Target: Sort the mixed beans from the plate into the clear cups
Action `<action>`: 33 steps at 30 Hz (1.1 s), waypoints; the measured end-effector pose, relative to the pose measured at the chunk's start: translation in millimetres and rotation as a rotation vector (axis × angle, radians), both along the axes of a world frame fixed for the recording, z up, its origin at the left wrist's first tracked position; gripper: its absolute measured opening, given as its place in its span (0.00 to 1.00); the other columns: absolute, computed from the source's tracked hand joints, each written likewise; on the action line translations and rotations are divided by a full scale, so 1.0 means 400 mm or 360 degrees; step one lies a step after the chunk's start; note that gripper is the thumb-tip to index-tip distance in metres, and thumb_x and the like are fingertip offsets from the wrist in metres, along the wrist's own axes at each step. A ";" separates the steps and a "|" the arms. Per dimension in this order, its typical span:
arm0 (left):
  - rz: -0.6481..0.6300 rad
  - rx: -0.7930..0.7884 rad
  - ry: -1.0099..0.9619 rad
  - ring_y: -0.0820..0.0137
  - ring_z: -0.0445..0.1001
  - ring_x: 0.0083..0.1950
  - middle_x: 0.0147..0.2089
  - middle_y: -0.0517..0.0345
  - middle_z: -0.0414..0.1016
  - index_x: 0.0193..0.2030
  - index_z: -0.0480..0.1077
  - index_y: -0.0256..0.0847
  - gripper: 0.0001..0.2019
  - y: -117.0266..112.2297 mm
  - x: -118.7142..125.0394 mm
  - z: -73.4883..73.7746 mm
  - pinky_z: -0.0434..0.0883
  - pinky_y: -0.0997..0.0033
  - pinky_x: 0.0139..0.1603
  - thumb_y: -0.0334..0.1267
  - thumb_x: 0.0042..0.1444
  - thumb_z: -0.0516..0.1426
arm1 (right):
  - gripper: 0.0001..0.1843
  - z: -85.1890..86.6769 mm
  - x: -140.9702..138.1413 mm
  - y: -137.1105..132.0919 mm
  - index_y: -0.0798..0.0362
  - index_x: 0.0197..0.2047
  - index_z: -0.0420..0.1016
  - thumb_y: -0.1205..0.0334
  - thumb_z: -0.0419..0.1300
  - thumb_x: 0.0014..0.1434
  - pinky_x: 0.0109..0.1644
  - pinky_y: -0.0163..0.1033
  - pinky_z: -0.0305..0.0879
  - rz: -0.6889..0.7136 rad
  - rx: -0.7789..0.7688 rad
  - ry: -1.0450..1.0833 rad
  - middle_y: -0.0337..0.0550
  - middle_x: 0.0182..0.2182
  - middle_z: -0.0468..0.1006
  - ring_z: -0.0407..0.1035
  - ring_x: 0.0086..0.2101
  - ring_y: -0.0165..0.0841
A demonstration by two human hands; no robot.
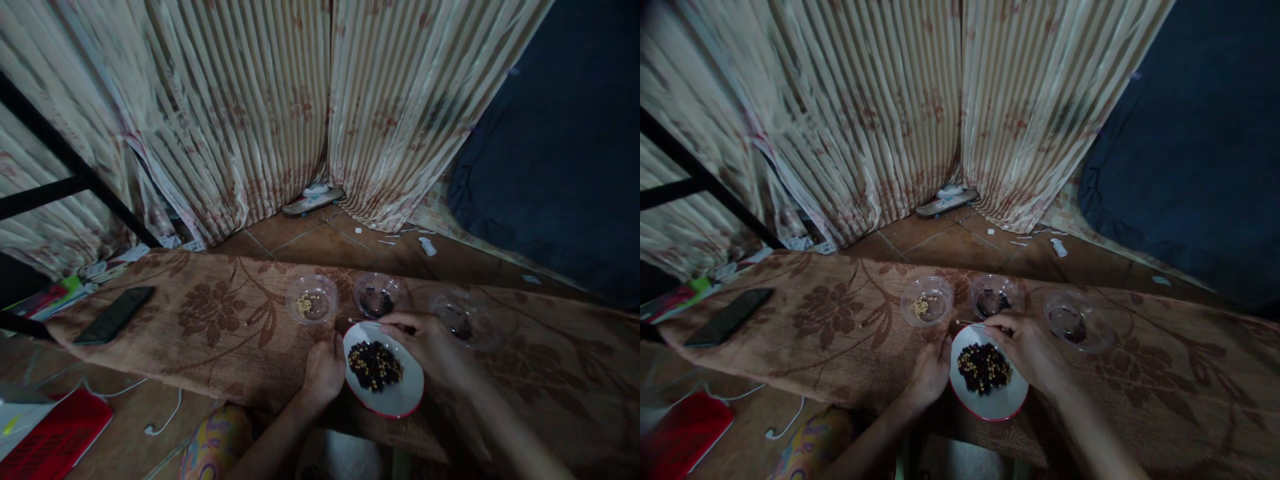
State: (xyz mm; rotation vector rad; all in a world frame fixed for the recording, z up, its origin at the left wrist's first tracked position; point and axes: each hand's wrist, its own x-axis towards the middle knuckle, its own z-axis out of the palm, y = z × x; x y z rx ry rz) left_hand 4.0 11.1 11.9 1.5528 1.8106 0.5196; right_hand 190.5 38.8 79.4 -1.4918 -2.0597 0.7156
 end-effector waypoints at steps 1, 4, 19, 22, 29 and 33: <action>-0.0017 0.0015 0.0004 0.66 0.75 0.43 0.43 0.49 0.78 0.47 0.68 0.40 0.20 0.000 0.000 -0.001 0.66 0.70 0.45 0.43 0.62 0.40 | 0.14 0.007 -0.020 0.015 0.47 0.39 0.78 0.52 0.54 0.57 0.35 0.35 0.66 0.0026 0.0007 -0.0007 0.38 0.32 0.80 0.73 0.31 0.34; -0.0055 0.0089 0.0037 0.65 0.75 0.44 0.43 0.47 0.77 0.47 0.67 0.39 0.20 0.002 -0.001 -0.006 0.66 0.69 0.45 0.42 0.62 0.38 | 0.11 0.032 -0.096 0.061 0.47 0.36 0.78 0.55 0.55 0.57 0.37 0.35 0.65 0.0067 0.0112 -0.0073 0.36 0.32 0.80 0.72 0.31 0.32; -0.0080 0.0101 0.0045 0.65 0.74 0.44 0.43 0.46 0.77 0.47 0.68 0.37 0.22 -0.001 -0.001 -0.008 0.66 0.68 0.46 0.44 0.62 0.38 | 0.13 -0.040 0.041 -0.082 0.46 0.37 0.78 0.54 0.53 0.57 0.32 0.35 0.63 -0.0181 -0.0146 -0.0257 0.38 0.29 0.80 0.72 0.29 0.33; -0.0055 0.0080 0.0085 0.66 0.75 0.44 0.43 0.47 0.77 0.48 0.68 0.37 0.22 0.000 0.004 -0.008 0.66 0.69 0.46 0.43 0.62 0.38 | 0.13 -0.080 0.041 -0.086 0.45 0.38 0.78 0.55 0.53 0.57 0.34 0.36 0.63 -0.0135 -0.0168 -0.0317 0.39 0.31 0.80 0.72 0.31 0.34; -0.0090 0.0130 0.0068 0.66 0.74 0.45 0.44 0.48 0.77 0.46 0.68 0.38 0.20 0.005 0.001 -0.019 0.66 0.70 0.47 0.42 0.62 0.39 | 0.14 -0.106 0.038 -0.071 0.45 0.39 0.78 0.55 0.52 0.58 0.35 0.36 0.63 -0.0077 -0.0122 -0.0344 0.40 0.31 0.80 0.72 0.31 0.34; -0.0095 0.0113 0.0076 0.65 0.74 0.45 0.43 0.47 0.77 0.46 0.68 0.38 0.20 0.007 -0.001 -0.018 0.66 0.68 0.47 0.42 0.62 0.39 | 0.14 -0.104 0.034 -0.074 0.46 0.39 0.78 0.55 0.51 0.58 0.36 0.36 0.63 -0.0072 -0.0150 -0.0396 0.41 0.31 0.79 0.72 0.33 0.35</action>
